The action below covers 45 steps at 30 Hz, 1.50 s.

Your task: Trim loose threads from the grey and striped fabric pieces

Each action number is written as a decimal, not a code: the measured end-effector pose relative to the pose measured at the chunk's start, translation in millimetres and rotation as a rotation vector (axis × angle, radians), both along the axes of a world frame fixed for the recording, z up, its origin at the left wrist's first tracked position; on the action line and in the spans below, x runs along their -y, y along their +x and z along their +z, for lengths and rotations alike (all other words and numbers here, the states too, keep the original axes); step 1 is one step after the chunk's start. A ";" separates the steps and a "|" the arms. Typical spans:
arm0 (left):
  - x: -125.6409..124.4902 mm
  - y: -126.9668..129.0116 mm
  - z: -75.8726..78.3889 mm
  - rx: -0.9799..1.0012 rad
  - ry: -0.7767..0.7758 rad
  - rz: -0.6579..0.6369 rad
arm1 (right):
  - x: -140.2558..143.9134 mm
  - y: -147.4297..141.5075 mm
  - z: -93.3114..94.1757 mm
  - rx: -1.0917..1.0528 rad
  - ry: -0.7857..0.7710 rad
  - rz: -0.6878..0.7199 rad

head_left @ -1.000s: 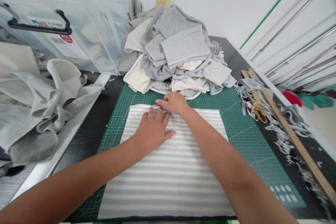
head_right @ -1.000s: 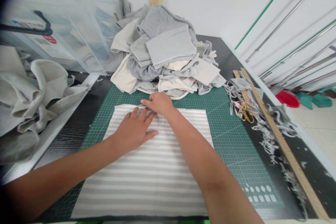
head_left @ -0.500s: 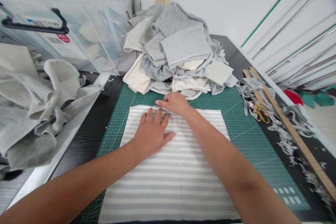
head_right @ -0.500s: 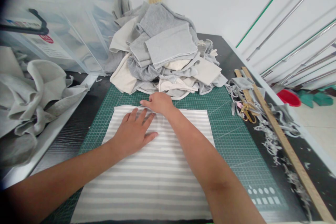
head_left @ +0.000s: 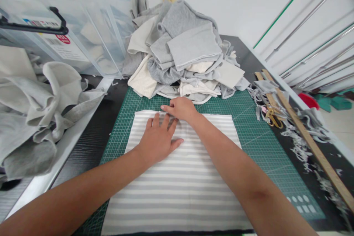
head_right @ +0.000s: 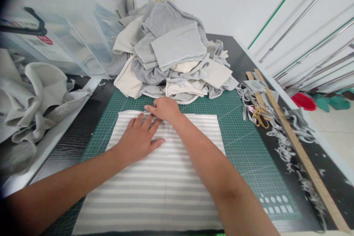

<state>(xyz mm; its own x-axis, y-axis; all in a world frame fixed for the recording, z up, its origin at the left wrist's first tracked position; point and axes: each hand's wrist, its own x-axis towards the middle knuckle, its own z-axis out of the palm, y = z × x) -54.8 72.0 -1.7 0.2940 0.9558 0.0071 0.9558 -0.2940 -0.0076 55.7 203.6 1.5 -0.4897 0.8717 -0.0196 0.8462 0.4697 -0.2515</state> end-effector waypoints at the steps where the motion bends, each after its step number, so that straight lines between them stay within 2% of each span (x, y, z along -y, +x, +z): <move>1: 0.0 -0.1 -0.1 0.000 0.003 -0.002 | 0.0 0.0 -0.1 -0.002 0.002 -0.001; 14: 0.5 -1.3 -1.4 -0.004 0.026 -0.018 | -1.3 -5.1 1.5 0.073 -0.026 -0.016; 29: 0.3 -1.8 -6.0 0.005 0.067 -0.018 | -3.6 0.0 2.5 0.011 -0.024 0.003; 36: -0.2 -2.7 -5.4 0.007 0.058 -0.023 | 0.3 -3.6 3.1 0.055 -0.025 -0.021; 45: -0.2 -1.3 -3.5 0.013 0.066 -0.036 | 1.1 -6.8 -1.4 0.013 0.020 0.021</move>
<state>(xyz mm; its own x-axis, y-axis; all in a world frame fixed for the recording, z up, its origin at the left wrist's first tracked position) -56.1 72.2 -5.2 0.3277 0.9419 0.0737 0.9447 -0.3275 -0.0160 48.9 202.5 0.2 -0.5076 0.8615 -0.0089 0.8394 0.4922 -0.2306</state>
